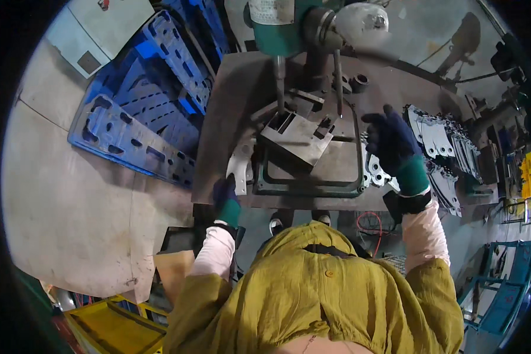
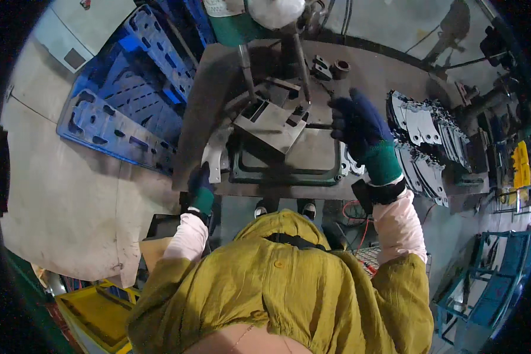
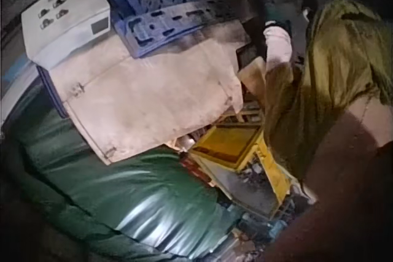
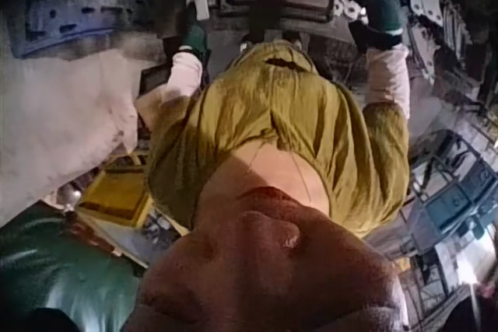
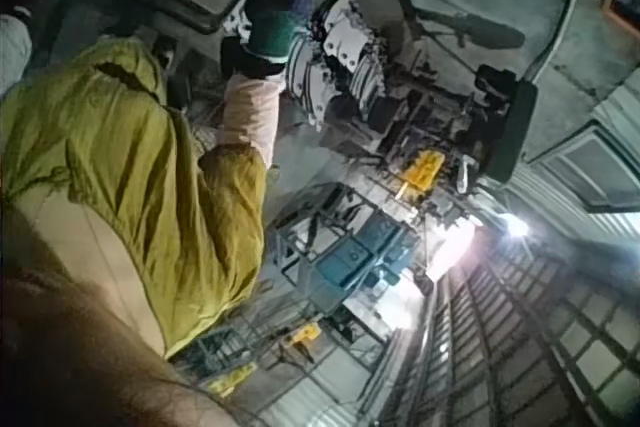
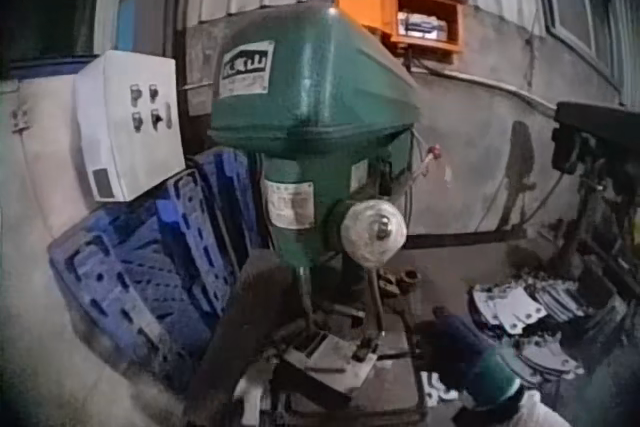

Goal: Transfer metal parts from a bin to a workbench and use a drill press to bore holes into them.

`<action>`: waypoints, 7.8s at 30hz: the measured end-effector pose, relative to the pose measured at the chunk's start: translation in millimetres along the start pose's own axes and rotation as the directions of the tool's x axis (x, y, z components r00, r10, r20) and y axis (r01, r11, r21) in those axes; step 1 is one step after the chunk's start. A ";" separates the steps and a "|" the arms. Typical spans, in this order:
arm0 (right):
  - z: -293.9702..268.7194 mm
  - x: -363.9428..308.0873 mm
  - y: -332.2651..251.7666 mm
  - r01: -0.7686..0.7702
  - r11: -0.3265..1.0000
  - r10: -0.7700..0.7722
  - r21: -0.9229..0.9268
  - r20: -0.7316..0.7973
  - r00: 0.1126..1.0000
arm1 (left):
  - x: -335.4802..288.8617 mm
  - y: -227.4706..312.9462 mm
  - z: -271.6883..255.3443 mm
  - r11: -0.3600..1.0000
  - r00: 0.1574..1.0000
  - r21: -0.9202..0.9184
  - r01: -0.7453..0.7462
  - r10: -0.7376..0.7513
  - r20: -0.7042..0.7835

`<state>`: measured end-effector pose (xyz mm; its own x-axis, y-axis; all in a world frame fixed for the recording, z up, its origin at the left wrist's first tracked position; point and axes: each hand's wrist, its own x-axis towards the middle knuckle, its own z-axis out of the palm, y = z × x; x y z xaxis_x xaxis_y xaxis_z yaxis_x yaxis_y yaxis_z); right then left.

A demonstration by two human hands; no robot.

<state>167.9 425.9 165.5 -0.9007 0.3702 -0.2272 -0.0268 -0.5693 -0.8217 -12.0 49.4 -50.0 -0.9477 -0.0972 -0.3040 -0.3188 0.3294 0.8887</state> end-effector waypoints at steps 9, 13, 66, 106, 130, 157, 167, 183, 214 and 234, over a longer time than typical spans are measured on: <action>-137.7 -11.1 54.6 -0.130 0.979 0.177 0.160 -0.331 0.927 | 54.4 -29.2 34.1 0.922 0.971 0.311 -0.232 0.239 0.015; -163.5 -22.8 70.5 -0.074 0.995 0.019 -0.069 -0.593 0.805 | 56.3 -37.2 48.0 0.873 0.953 0.394 -0.285 0.304 0.016; 153.4 -16.7 -59.1 -0.088 0.978 -0.033 0.188 0.561 0.827 | -38.8 79.1 41.2 0.979 0.724 -0.197 -0.045 0.167 0.669; 130.3 42.9 20.2 0.165 0.954 -0.146 -0.250 0.095 0.985 | 14.5 69.0 99.7 0.952 0.844 -0.302 0.051 0.120 0.522; 100.9 92.1 37.6 0.264 0.386 -0.708 -0.884 -0.101 0.699 | 13.7 86.9 92.1 0.970 0.899 0.169 -0.177 0.090 0.428; -32.3 188.9 31.4 0.230 -0.396 -0.838 -0.889 0.452 0.304 | 15.0 93.5 91.8 0.998 0.805 0.041 0.056 -0.069 0.590; 7.2 196.3 -59.8 0.122 -0.592 -0.761 -0.796 0.603 0.240 | 16.1 78.1 91.4 0.992 0.890 0.059 -0.113 0.075 0.450; 107.5 66.8 41.7 0.174 0.828 -0.237 -0.533 -0.052 0.970 | 11.0 99.6 86.3 0.982 0.902 0.185 0.024 -0.101 0.421; -37.4 -7.7 17.0 0.061 0.981 -0.010 0.184 -0.263 0.965 | 54.4 -6.3 22.6 0.759 0.866 0.418 -0.499 0.436 0.244; -145.2 -28.1 155.3 -0.447 -0.099 -0.429 -0.889 -0.367 0.825 | 31.7 -17.2 26.7 0.792 0.887 0.401 -0.461 0.401 0.228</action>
<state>252.1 433.6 -31.7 -0.5725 0.8195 -0.0266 0.7909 0.5434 -0.2814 -36.2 65.7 -84.1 -0.9655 0.2603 0.0084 0.1900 0.6819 0.7063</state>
